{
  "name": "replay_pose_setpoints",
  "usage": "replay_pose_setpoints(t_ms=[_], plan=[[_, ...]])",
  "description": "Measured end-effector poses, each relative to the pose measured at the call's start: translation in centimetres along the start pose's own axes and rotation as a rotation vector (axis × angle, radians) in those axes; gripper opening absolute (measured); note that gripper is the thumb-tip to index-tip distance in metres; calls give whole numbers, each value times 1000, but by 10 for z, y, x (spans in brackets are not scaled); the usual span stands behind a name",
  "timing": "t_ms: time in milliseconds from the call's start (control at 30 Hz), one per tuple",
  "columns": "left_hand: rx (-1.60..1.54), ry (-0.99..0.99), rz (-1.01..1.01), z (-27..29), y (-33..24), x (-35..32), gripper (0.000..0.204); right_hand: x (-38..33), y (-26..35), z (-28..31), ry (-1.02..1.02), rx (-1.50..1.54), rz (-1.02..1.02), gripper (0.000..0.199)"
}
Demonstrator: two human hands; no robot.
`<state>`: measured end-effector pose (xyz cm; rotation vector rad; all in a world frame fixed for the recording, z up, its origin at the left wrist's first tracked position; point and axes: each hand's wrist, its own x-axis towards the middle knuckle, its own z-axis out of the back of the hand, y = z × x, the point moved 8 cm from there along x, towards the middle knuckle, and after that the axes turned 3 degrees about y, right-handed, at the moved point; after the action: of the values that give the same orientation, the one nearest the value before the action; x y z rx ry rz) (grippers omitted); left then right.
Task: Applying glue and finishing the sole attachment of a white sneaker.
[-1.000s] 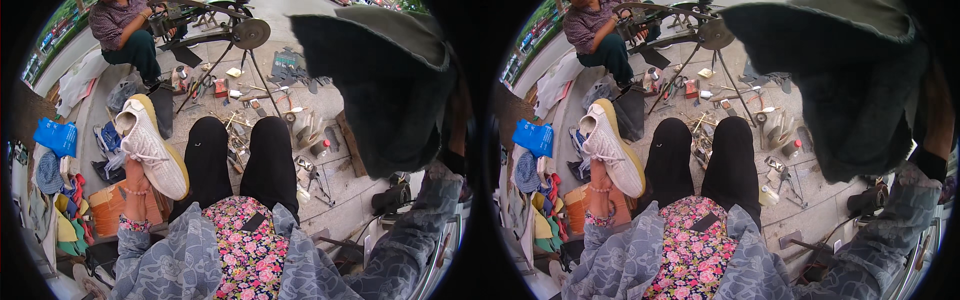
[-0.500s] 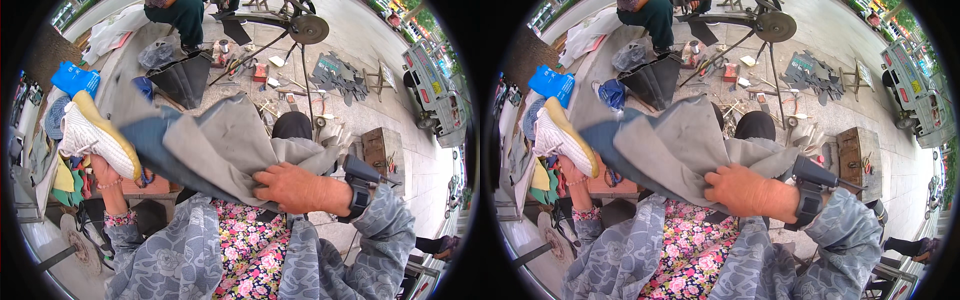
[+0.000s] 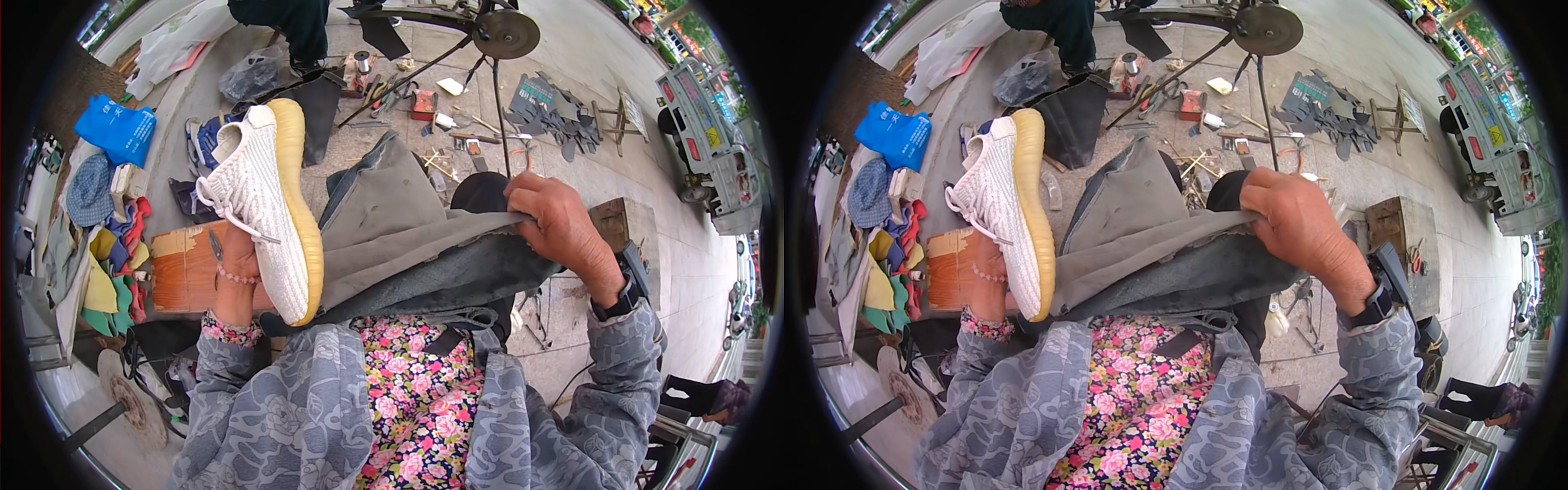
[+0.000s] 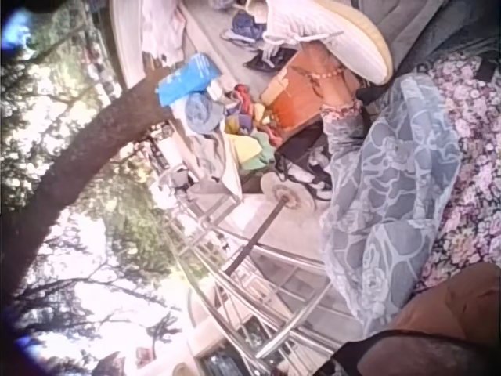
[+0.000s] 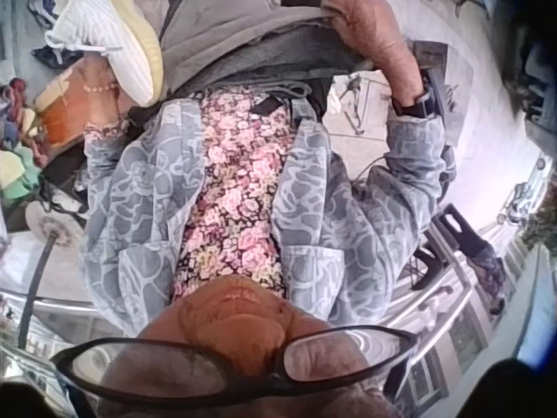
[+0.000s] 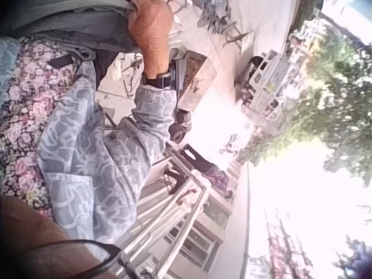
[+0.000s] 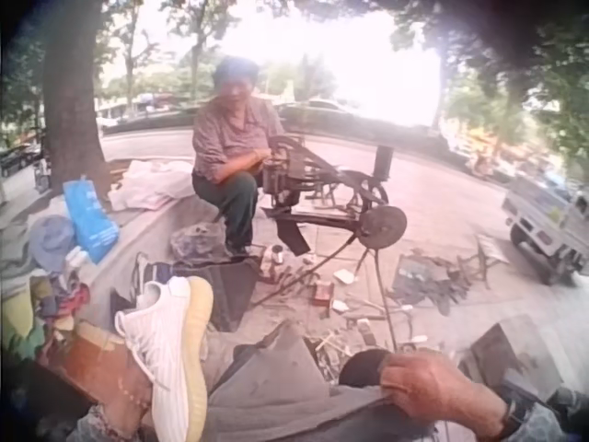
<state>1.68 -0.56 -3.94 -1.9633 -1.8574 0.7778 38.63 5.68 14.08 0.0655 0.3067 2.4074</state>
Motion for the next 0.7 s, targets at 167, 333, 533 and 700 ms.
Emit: replay_pose_setpoints(t_ms=[167,333,533,700], plan=[[-47,-41,-105,-47,-23,-19,48,34,100,8,-99,-19,371,40],[13,402,-173,-59,-78,-11,42,54,140,-109,176,5,430,25],[43,387,-221,-84,-111,-37,36,91,112,-118,238,602,482,15],[11,461,-250,-86,-122,-36,34,77,-5,-58,-230,1501,-264,16]])
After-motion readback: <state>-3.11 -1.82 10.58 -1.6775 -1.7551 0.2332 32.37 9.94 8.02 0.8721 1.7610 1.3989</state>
